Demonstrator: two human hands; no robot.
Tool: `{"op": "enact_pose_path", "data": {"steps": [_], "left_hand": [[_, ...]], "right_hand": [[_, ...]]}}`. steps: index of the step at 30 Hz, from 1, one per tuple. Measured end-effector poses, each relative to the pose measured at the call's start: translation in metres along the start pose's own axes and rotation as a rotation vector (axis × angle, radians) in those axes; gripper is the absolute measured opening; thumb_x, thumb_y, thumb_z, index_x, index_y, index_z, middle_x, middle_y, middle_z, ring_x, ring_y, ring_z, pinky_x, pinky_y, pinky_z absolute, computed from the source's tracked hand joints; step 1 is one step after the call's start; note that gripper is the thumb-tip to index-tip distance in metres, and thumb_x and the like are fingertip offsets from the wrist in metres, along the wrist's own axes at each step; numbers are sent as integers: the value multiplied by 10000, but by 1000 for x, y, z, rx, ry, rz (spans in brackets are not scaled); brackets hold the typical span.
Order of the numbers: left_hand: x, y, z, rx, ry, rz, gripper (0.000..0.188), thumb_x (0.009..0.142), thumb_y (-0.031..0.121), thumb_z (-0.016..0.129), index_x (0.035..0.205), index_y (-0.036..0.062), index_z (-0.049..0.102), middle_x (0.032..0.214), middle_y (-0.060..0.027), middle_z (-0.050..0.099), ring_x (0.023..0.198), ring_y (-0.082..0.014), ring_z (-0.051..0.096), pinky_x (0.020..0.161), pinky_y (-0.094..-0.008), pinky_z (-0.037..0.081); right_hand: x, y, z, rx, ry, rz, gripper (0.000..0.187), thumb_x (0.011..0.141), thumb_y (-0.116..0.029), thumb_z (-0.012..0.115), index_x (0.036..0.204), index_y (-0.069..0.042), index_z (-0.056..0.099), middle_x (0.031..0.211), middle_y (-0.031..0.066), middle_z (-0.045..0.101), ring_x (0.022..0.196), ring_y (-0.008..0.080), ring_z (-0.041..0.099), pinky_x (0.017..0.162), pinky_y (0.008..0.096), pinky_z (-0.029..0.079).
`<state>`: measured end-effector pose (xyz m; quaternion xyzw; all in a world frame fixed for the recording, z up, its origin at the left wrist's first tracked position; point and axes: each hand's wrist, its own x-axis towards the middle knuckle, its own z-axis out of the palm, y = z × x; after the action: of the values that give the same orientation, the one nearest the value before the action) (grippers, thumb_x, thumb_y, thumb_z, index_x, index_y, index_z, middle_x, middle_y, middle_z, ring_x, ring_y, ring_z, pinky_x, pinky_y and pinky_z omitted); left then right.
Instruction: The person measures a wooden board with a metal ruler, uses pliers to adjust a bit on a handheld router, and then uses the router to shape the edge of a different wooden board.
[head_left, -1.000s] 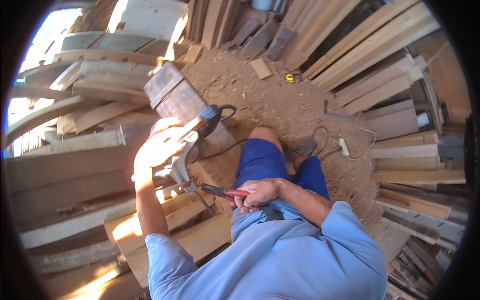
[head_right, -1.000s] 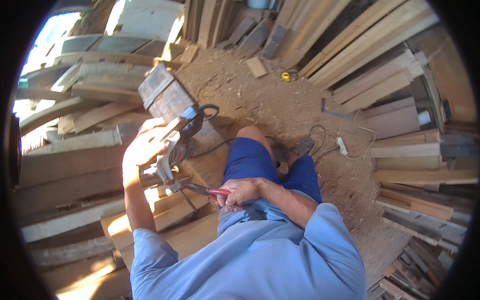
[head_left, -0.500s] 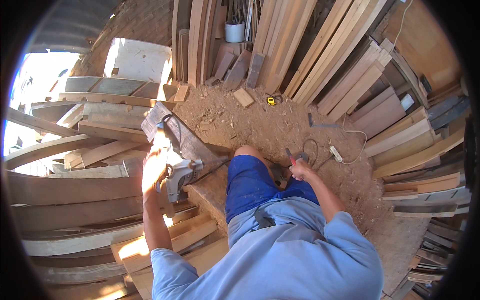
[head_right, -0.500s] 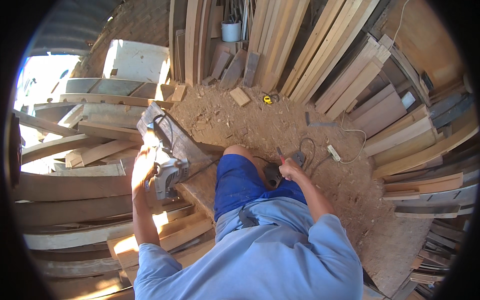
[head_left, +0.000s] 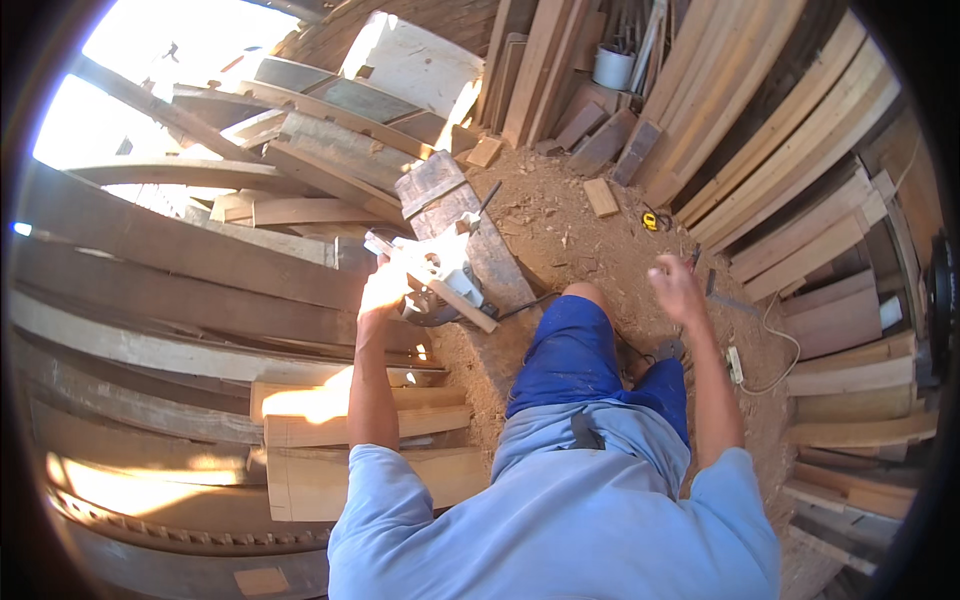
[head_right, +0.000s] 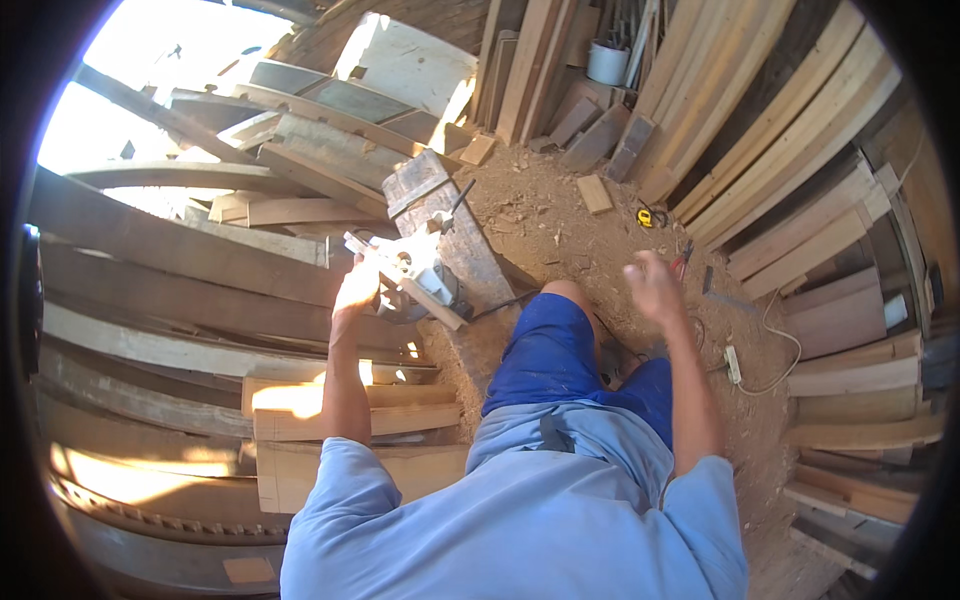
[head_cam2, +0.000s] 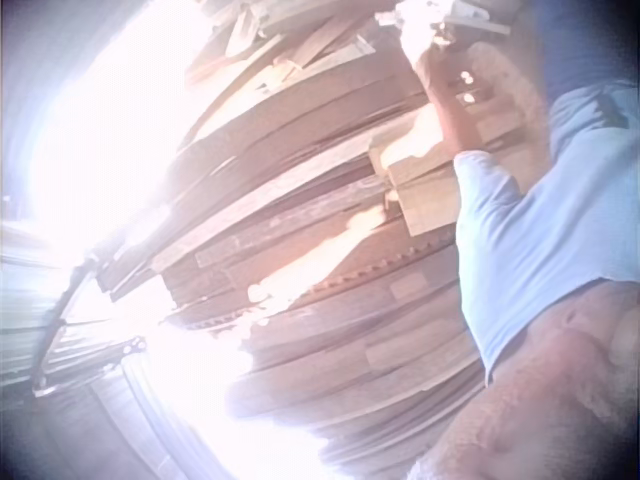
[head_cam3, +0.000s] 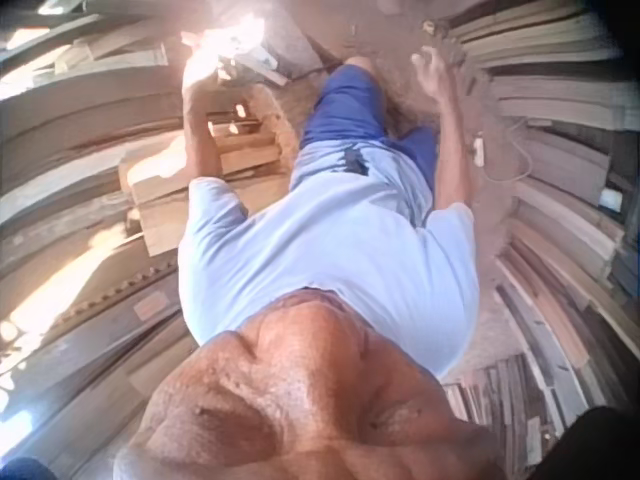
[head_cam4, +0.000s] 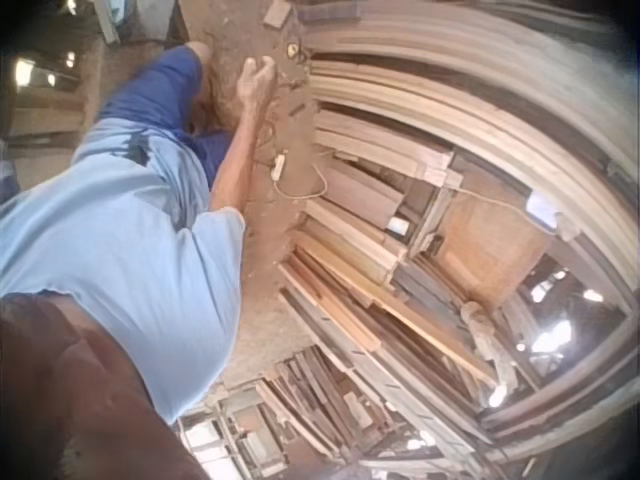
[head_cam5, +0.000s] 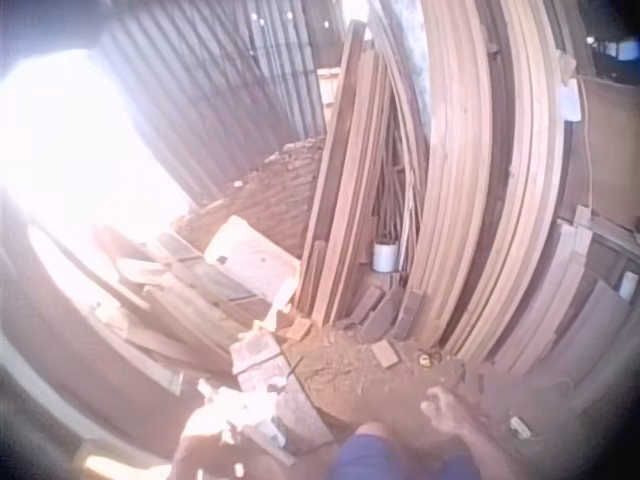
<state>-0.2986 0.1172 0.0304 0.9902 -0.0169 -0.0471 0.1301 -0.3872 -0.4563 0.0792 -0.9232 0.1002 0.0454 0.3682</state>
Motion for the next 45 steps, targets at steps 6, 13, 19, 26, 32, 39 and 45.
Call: {"op": "enact_pose_path", "data": {"steps": [6, 13, 19, 26, 32, 39, 45], "left_hand": [[-46, 7, -10, 479, -129, 169, 260, 777, 185, 737, 954, 10, 662, 766, -157, 598, 776, -303, 692, 660, -353, 586], [-82, 70, -62, 223, 147, 70, 385, 757, 312, 778, 1015, 49, 667, 832, -188, 651, 775, -359, 680, 680, -416, 574], [-77, 67, -126, 172, 145, 76, 450, 810, 384, 757, 1138, 88, 671, 1091, -153, 701, 1064, -319, 643, 921, -449, 506], [-106, 80, -117, 52, -203, -212, 564, 874, 529, 668, 1175, 54, 636, 989, -231, 721, 951, -391, 701, 838, -467, 563], [-136, 148, -105, -274, -147, -194, 638, 876, 453, 716, 1262, 0, 486, 862, -282, 705, 867, -492, 681, 794, -536, 537], [-101, 136, -112, -390, 147, -185, 672, 831, 530, 734, 1188, -12, 560, 872, -226, 712, 816, -473, 691, 739, -502, 558], [-4, 122, -115, -827, 102, -471, 701, 843, 502, 745, 1258, -33, 561, 986, -220, 722, 880, -348, 719, 785, -420, 564]], "right_hand": [[-50, -188, 81, 107, -37, -673, 484, 920, -333, 686, 1309, -59, 596, 1198, 193, 642, 1123, 347, 619, 973, 424, 490], [-4, -204, 129, 285, 95, -660, 177, 925, -75, 605, 1088, -126, 651, 939, 130, 653, 897, 363, 634, 782, 457, 513], [21, -214, 129, 261, 51, -662, 150, 935, -62, 594, 1049, -144, 648, 919, 131, 651, 886, 353, 641, 769, 455, 510], [31, -176, 167, 436, 390, -494, 213, 981, -137, 539, 1128, 16, 557, 929, 182, 637, 914, 339, 633, 819, 454, 503], [-63, -121, 223, 1020, -775, 611, 283, 997, -283, 636, 1098, -20, 605, 850, 76, 652, 697, 229, 644, 634, 398, 553], [-61, -126, 223, 1411, -1087, 679, 345, 967, -402, 649, 1033, -63, 664, 903, 109, 708, 688, 216, 703, 641, 374, 599], [-61, -131, 210, 1343, -953, 733, 289, 942, -332, 689, 923, -44, 671, 763, 96, 691, 630, 214, 689, 598, 378, 602]]}}
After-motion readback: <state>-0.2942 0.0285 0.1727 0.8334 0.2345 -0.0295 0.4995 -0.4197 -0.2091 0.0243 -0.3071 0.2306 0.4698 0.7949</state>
